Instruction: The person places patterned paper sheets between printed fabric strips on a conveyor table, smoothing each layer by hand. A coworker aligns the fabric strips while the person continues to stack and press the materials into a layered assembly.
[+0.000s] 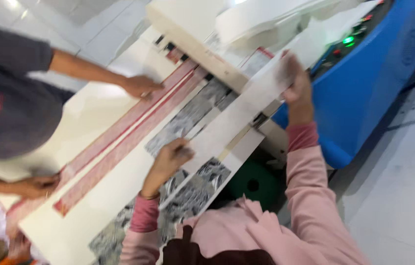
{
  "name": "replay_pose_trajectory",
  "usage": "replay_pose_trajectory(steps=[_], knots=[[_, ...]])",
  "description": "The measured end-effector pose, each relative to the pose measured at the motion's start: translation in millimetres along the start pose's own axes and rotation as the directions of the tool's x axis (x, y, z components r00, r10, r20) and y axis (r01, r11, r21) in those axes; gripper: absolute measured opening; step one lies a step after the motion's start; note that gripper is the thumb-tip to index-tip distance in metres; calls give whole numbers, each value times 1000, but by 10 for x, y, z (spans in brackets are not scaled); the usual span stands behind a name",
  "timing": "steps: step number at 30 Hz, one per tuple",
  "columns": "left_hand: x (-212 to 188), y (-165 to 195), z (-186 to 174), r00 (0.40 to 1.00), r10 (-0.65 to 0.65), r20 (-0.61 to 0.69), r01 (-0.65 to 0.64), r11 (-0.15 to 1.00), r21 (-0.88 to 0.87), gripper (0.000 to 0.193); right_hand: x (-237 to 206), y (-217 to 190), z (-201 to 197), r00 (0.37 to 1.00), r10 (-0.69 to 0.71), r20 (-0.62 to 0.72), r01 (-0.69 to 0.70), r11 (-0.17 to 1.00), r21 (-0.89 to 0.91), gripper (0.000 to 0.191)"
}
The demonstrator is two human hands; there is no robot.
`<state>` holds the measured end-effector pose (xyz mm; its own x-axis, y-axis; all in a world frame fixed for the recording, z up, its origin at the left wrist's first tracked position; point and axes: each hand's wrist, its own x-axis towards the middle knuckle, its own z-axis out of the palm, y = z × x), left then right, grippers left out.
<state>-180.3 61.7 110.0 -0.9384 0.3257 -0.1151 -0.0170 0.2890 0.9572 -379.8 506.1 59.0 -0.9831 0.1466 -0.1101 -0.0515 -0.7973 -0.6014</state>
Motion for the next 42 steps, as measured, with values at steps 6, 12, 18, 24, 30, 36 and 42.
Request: replay_pose_trajectory(steps=[6, 12, 18, 24, 30, 36, 42], knots=[[-1638, -856, -840, 902, -298, -311, 176, 914, -366, 20, -417, 317, 466, 988, 43, 146, -7, 972, -234, 18], [-3111, -1568, -1245, 577, -600, -554, 370, 797, -477, 26, -1084, 1570, 601, 914, 405, -16, -304, 659, -689, 25], [-3659, -2336, -1144, 443, -599, -667, 420, 796, -435, 32, -1266, 2624, 248, 864, 499, -67, -291, 387, -875, 29], [-3750, -2773, -1064, 352, -454, -819, 635, 759, -147, 32, -1406, 2886, 120, 973, 183, 140, 139, 19, -990, 38], [-3703, -2792, -997, 289, -319, -903, 625, 777, -74, 41, -1503, 2872, 218, 981, 171, 88, 106, -96, -990, 60], [-3652, -2690, -976, 280, -312, -908, 588, 804, -95, 46, -1514, 2876, 151, 983, 155, 94, 123, -185, -975, 63], [-3646, -2760, -969, 281, -247, -927, 518, 852, -70, 44, -1402, 2938, 18, 969, 166, 184, 207, -136, -969, 61]])
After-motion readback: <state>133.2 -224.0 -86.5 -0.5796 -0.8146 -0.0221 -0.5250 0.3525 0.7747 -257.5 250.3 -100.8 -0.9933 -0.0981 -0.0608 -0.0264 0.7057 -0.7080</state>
